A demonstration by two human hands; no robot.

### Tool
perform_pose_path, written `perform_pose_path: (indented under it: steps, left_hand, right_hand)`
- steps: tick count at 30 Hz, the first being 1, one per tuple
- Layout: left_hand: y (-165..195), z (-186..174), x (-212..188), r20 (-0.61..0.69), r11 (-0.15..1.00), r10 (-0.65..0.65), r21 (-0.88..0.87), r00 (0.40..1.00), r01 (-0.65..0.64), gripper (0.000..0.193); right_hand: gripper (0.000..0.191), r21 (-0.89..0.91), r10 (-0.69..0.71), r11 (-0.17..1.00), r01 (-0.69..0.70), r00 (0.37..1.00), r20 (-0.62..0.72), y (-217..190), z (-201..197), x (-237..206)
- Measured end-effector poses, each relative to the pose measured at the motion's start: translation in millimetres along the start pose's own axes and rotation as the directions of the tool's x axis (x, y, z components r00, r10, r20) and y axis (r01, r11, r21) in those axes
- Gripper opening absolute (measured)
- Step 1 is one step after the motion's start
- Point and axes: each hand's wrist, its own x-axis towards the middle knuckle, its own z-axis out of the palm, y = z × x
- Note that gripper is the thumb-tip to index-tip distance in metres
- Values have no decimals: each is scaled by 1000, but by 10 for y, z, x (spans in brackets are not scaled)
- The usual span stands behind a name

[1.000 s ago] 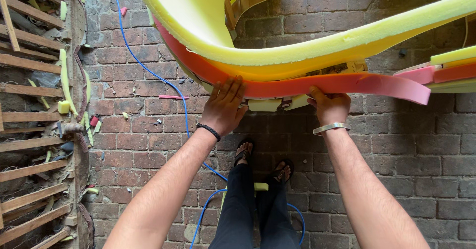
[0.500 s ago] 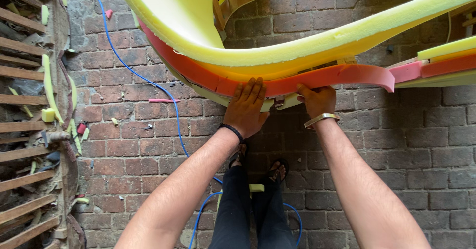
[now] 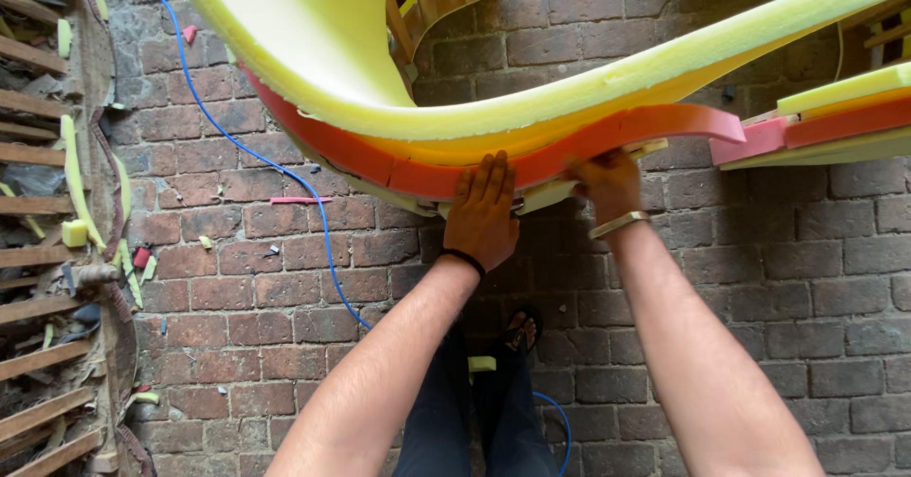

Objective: The person assembles a foam chair by fitting a yellow foam piece onto a wooden frame, then attaching pink foam strips to the edges. They use a knife to trim the foam and a spray gun to apply adhesive, working on a brick floor in a workshop.

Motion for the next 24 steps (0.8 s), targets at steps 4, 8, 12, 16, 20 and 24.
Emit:
perform_pose_path:
  steps: [4, 8, 12, 16, 20, 24]
  left_hand:
    - [88, 52, 6, 13, 998, -63, 22, 998, 63, 86]
    - [271, 105, 69, 23, 979, -194, 65, 981, 192, 89]
    - [466, 194, 154, 35, 976, -216, 16, 976, 215, 94]
    - [541, 280, 234, 103, 996, -86, -26, 991, 89, 93]
    - [520, 290, 230, 66, 997, -59, -41, 996, 62, 92]
    - [575, 290, 251, 88, 997, -78, -5, 993, 79, 92]
  right_hand:
    - [21, 338, -60, 939, 56, 998, 3, -222, -453, 139]
    - [21, 378, -49, 925, 49, 999, -10, -252, -613, 235]
    - [22, 402, 11, 915, 38, 993, -119, -148, -560, 327]
    - [21, 324, 47, 946, -7, 992, -118, -88, -537, 383]
    - [19, 155, 40, 988, -17, 988, -152, -89, -555, 399]
    - [18, -85, -45, 996, 32, 987, -157, -138, -555, 393]
